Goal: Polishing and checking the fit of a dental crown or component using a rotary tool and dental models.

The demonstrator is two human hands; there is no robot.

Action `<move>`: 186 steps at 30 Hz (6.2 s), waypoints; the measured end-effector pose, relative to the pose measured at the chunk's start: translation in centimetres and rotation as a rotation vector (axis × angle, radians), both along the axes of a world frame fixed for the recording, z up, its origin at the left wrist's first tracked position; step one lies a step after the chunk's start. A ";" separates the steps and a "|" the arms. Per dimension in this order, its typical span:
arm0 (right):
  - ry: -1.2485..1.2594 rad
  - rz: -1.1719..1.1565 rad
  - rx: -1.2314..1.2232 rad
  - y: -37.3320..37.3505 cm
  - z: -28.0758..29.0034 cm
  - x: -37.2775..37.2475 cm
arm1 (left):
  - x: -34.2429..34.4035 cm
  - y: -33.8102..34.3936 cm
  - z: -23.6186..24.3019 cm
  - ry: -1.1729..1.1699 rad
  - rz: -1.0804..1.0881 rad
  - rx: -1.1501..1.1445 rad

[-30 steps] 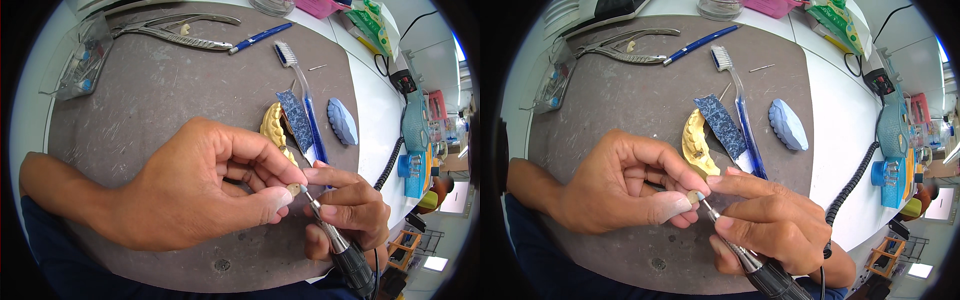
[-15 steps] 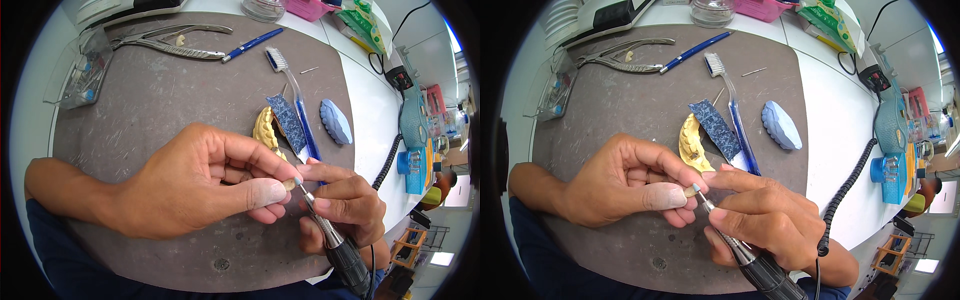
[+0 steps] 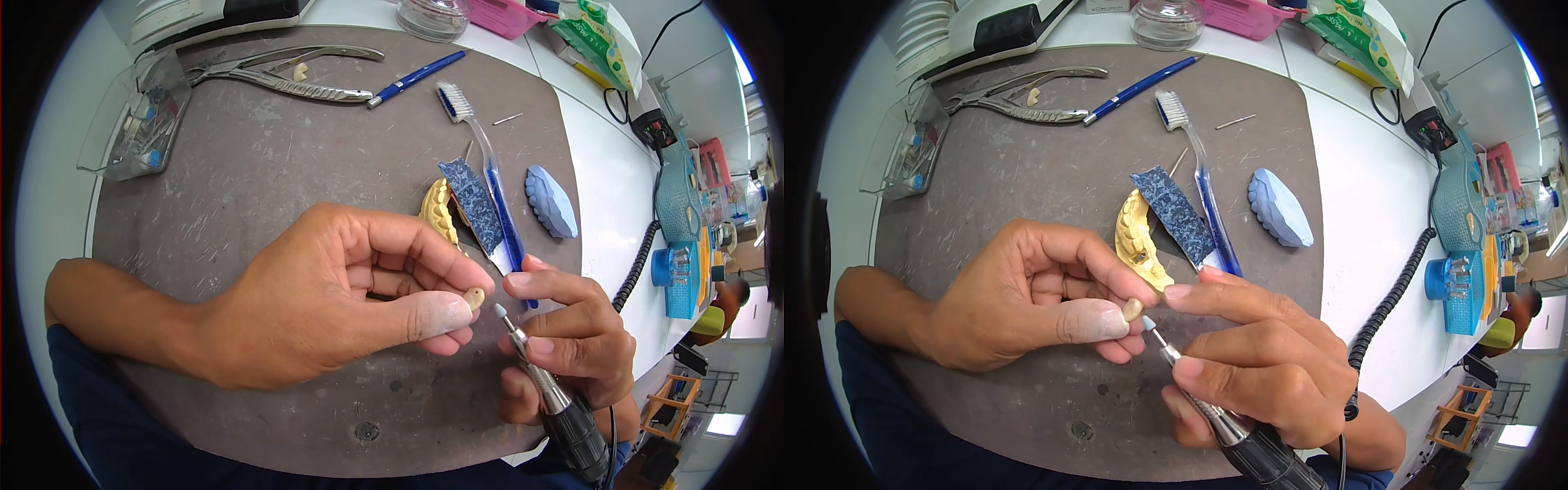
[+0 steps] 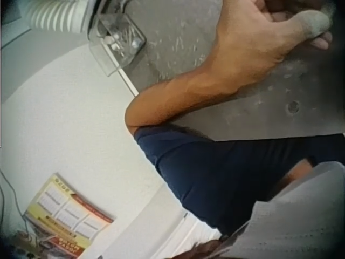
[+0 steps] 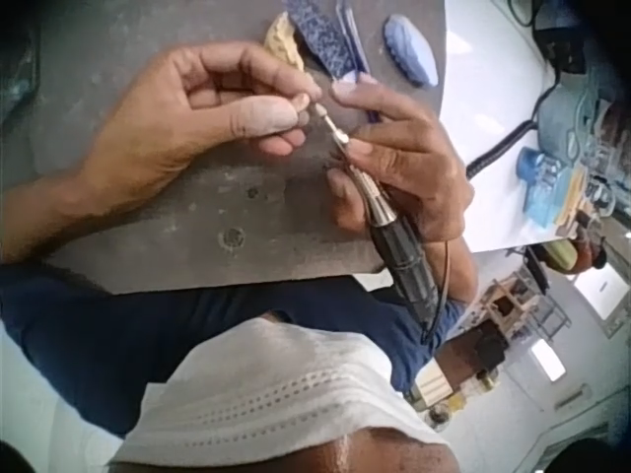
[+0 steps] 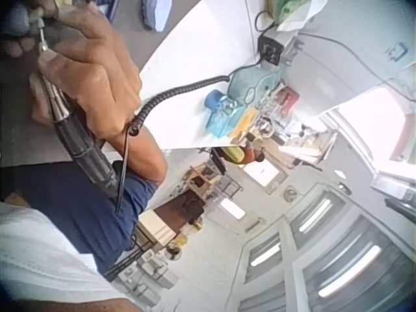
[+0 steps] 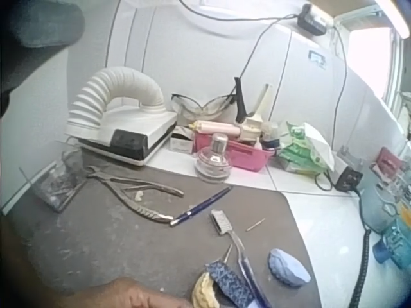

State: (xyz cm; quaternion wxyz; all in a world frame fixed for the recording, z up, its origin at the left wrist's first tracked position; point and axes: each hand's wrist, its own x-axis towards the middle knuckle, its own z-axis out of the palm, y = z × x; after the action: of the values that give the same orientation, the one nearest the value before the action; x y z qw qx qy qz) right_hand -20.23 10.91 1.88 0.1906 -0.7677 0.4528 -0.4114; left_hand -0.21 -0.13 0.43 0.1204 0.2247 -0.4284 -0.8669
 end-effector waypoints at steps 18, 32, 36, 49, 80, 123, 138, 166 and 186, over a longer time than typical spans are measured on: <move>-0.051 0.012 0.017 -0.1 -0.5 0.3 | 0.0 0.1 0.2 -0.003 0.008 -0.003; -0.078 -0.014 0.011 0.0 -0.7 0.4 | 0.0 0.2 0.6 -0.046 0.019 0.004; -0.024 0.012 -0.008 -0.1 -0.5 0.2 | 0.0 0.2 0.6 -0.050 0.027 -0.004; -0.041 -0.021 -0.009 -0.2 -0.5 0.5 | -0.1 0.4 0.4 -0.023 0.061 -0.023; -0.043 -0.017 -0.020 -0.2 -0.6 0.4 | 0.0 0.4 0.3 -0.033 0.055 -0.019; -0.105 0.023 0.138 -1.2 -1.2 -0.4 | -0.3 0.6 -0.5 0.055 0.104 -0.124; -0.346 -0.120 0.115 -0.9 -2.1 0.7 | -0.1 1.2 -0.8 0.058 0.087 -0.242; -0.177 -0.022 0.030 -0.2 -1.2 -0.2 | -0.3 0.3 0.2 0.005 0.036 -0.024; -0.108 -0.045 0.004 -0.3 -0.8 0.3 | -0.3 0.3 0.4 -0.023 0.034 -0.044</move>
State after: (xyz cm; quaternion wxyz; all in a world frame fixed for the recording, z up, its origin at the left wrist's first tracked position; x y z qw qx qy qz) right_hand -19.92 10.60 1.10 0.2070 -0.7338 0.4597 -0.4553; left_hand -0.52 0.14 0.79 0.1353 0.2392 -0.4446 -0.8525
